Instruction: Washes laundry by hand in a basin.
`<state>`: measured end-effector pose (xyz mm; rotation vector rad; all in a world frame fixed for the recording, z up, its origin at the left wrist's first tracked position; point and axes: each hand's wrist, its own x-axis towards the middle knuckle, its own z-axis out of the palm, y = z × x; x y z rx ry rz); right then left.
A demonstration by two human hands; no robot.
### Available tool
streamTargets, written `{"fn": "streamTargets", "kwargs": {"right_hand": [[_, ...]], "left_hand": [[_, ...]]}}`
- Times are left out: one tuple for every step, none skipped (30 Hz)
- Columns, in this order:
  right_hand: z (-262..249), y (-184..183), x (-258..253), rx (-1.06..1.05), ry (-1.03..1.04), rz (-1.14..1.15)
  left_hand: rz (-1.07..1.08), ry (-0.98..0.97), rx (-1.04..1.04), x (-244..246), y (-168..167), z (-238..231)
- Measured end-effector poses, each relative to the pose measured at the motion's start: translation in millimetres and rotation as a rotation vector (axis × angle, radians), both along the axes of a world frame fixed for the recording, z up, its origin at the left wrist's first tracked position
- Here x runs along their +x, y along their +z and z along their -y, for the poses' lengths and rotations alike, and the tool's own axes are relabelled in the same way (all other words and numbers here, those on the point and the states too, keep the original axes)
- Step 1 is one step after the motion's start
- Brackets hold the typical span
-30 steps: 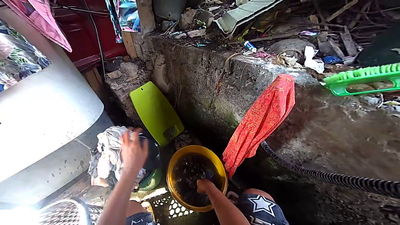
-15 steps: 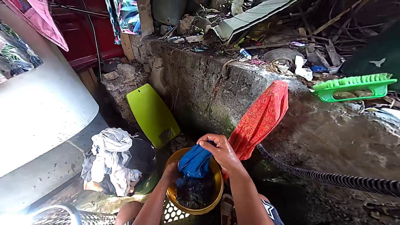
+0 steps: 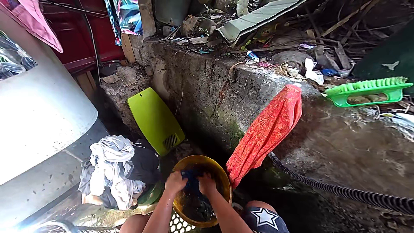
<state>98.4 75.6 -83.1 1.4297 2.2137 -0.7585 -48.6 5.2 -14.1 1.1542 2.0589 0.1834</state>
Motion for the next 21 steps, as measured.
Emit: {"fn": "streamTargets", "kwargs": {"right_hand": [[6.9,-8.2,0.0,-0.027,0.013,0.051],[15.6,-14.0,0.3,-0.060,0.023,0.110],[25.1,-19.4,1.1,-0.085,0.026,0.161],[33.2,-24.6,1.8,-0.099,0.024,0.196],[37.0,-26.7,1.5,-0.112,0.026,0.214],[34.9,-21.8,-1.2,-0.128,0.033,0.204],[28.5,-11.2,-6.3,-0.131,0.032,0.152],[21.0,4.0,-13.7,-0.109,0.023,0.058],[15.8,27.5,-21.7,-0.055,0.018,-0.064],[12.2,55.9,-27.5,0.006,0.038,-0.218],[11.1,87.5,-29.2,0.073,0.069,-0.392],[12.1,117.9,-25.9,0.141,0.096,-0.593],[13.3,142.1,-18.7,0.211,0.112,-0.812],[12.1,155.9,-10.7,0.280,0.103,-1.035],[7.2,157.9,-4.8,0.325,0.046,-1.242],[1.4,149.6,-2.1,0.316,-0.082,-1.416],[-1.9,134.4,-2.1,0.251,-0.293,-1.524],[-2.8,115.1,-3.3,0.122,-0.550,-1.548],[-2.8,94.5,-3.8,-0.080,-0.771,-1.519],[-2.7,75.9,-4.8,-0.302,-0.944,-1.491],[-1.6,59.8,-7.2,-0.473,-1.042,-1.471]], "left_hand": [[0.022,0.011,0.032,1.8,-3.3,-1.0],[0.080,0.049,0.081,2.4,-7.6,-1.8],[0.178,0.121,0.140,2.9,-13.7,-2.5],[0.306,0.222,0.190,4.3,-19.1,-1.8],[0.449,0.339,0.220,6.7,-21.8,-0.1],[0.559,0.442,0.226,9.0,-22.3,1.5],[0.620,0.508,0.222,9.8,-24.1,2.3],[0.647,0.546,0.217,9.7,-27.3,2.7],[0.665,0.570,0.210,8.6,-30.3,2.7],[0.690,0.595,0.206,7.0,-32.1,1.9],[0.712,0.629,0.219,6.6,-31.6,0.7],[0.763,0.663,0.267,7.4,-31.2,-0.6],[0.868,0.671,0.320,5.8,-31.1,-0.9],[0.989,0.671,0.375,3.5,-32.4,-1.1],[1.077,0.683,0.409,2.4,-32.1,-2.3],[1.106,0.734,0.407,4.2,-27.5,-4.7],[1.109,0.794,0.396,6.0,-22.9,-6.5],[1.103,0.841,0.425,8.6,-21.8,-7.9],[1.062,0.875,0.503,14.8,-21.6,-9.4],[0.979,0.858,0.596,25.2,-18.8,-10.5],[0.853,0.760,0.689,39.1,-13.3,-9.4]]}}
